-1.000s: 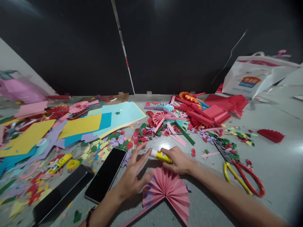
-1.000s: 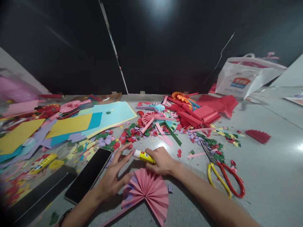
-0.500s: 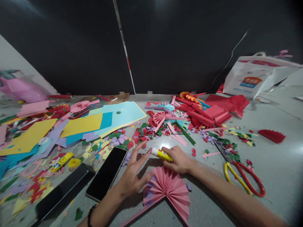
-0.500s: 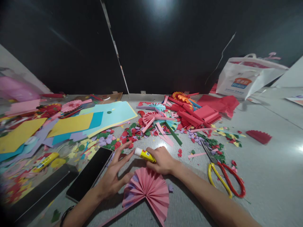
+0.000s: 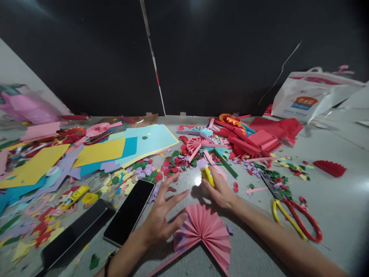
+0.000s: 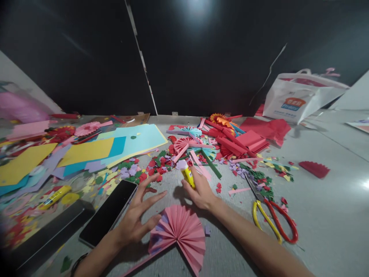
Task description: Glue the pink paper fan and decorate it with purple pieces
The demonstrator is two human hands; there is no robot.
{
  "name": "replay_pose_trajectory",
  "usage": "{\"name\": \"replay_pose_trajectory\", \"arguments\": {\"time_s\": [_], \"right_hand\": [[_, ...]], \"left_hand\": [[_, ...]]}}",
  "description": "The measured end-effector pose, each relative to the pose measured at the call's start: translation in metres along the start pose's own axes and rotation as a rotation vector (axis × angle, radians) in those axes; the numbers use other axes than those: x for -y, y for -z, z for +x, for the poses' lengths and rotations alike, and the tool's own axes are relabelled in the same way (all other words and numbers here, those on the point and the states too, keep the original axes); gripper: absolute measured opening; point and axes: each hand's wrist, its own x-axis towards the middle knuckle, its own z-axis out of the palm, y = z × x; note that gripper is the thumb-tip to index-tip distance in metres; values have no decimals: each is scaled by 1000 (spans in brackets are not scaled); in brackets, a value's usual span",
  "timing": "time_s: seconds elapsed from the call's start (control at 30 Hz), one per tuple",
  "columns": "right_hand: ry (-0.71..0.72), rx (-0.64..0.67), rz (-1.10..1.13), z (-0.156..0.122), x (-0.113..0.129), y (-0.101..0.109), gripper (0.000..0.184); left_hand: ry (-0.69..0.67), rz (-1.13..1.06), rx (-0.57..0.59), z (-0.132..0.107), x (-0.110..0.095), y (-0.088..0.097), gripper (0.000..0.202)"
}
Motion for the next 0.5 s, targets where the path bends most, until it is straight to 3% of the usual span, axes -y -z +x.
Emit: {"name": "replay_pose_trajectory", "arguments": {"time_s": [0.1,0.27,0.37,0.5], "right_hand": [[0,-57,73,3,0,1,19],[22,-45,130,6,4,2,11],[39,-12,102,4,7,3,16],[109,96,32,0,6,2,20]], "left_hand": [[33,19,-35,0,1,-2,42],[103,40,-122,1,1,-5,30],[141,27,-167,1,-1,-4,17],[155,-15,-212,1,-3,-1,19]]}}
